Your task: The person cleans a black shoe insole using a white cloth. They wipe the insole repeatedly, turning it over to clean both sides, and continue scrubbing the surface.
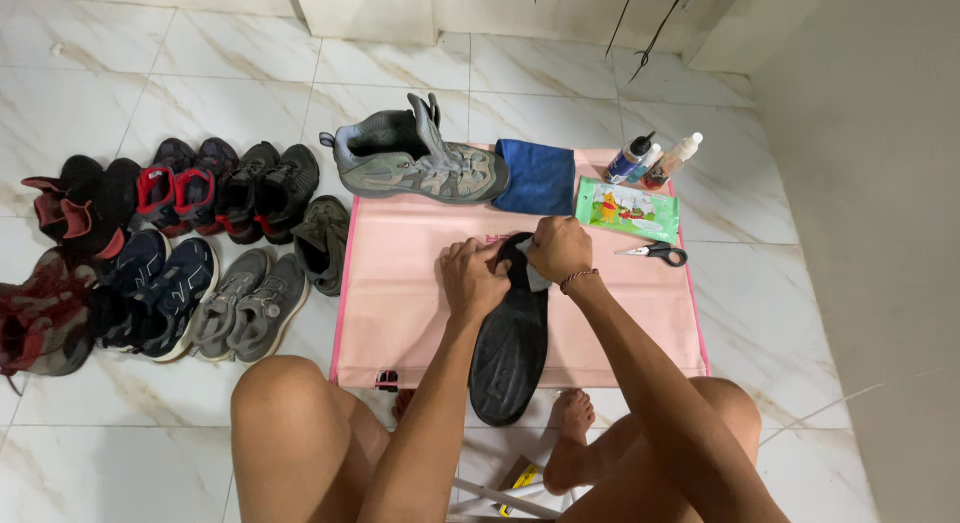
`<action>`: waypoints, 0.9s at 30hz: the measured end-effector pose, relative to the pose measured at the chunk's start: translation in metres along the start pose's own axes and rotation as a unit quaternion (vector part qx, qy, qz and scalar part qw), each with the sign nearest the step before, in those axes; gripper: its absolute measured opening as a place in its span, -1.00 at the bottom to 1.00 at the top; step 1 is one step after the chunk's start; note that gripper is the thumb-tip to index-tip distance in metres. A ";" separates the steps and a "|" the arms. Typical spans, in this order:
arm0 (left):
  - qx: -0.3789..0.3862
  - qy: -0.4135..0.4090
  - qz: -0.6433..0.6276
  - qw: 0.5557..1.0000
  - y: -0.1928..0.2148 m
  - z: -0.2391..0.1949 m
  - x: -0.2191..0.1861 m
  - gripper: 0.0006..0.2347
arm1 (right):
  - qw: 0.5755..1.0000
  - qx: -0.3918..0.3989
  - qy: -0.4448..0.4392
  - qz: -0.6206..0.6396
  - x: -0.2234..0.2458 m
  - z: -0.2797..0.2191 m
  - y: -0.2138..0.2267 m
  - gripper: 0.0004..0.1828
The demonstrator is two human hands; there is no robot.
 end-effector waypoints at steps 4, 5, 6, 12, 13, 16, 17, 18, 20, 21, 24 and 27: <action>0.001 0.007 -0.008 1.000 -0.001 0.005 0.003 -0.64 | 0.999 0.035 -0.030 -0.003 -0.023 -0.002 0.001 -0.87; 0.002 0.009 -0.008 1.000 0.000 0.002 0.002 -0.65 | 0.997 0.058 -0.043 -0.002 -0.024 -0.008 0.001 -0.79; 0.003 0.012 -0.008 1.000 0.000 0.000 0.000 -0.66 | 0.995 0.080 -0.056 -0.001 -0.026 -0.013 0.001 -0.71; 0.003 0.014 0.008 1.000 -0.005 0.000 0.009 -0.74 | 0.999 -0.006 0.032 0.018 0.014 0.003 0.008 -0.92; 0.003 0.014 0.009 1.000 -0.002 -0.003 0.005 -0.74 | 0.999 -0.006 0.032 0.019 0.008 0.006 0.004 -0.92; -0.016 0.002 -0.017 1.000 0.006 0.000 -0.004 -0.69 | 0.997 -0.011 0.078 -0.028 0.011 0.004 0.008 -0.94; -0.016 0.006 -0.007 1.000 0.003 -0.001 -0.001 -0.70 | 0.995 -0.009 0.099 -0.014 0.017 -0.009 0.015 -0.94; -0.016 0.010 0.004 1.000 -0.001 -0.003 0.003 -0.70 | 0.993 -0.007 0.120 -0.001 0.022 -0.022 0.022 -0.91; -0.017 0.007 0.004 1.000 0.002 -0.001 -0.003 -0.68 | 0.989 -0.050 0.137 -0.016 0.021 -0.015 0.016 -0.94; -0.017 0.003 0.007 1.000 0.006 -0.003 -0.005 -0.65 | 0.983 -0.092 0.154 -0.029 0.024 -0.015 0.014 -0.95; -0.019 0.007 0.000 1.000 0.004 -0.003 -0.001 -0.65 | 0.982 -0.132 0.122 -0.058 0.017 -0.029 0.025 -0.85; -0.017 0.006 -0.005 1.000 0.005 0.001 -0.003 -0.65 | 0.995 -0.082 0.031 -0.052 -0.004 -0.027 0.024 -0.84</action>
Point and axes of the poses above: each hand's wrist, its own z-axis towards the middle knuckle, its own y-axis out of the back of the hand, x = y × z, the point moved 10 cm from there along z, towards the middle knuckle, and after that the axes turned 13 degrees about -z, right-handed, at the moved point
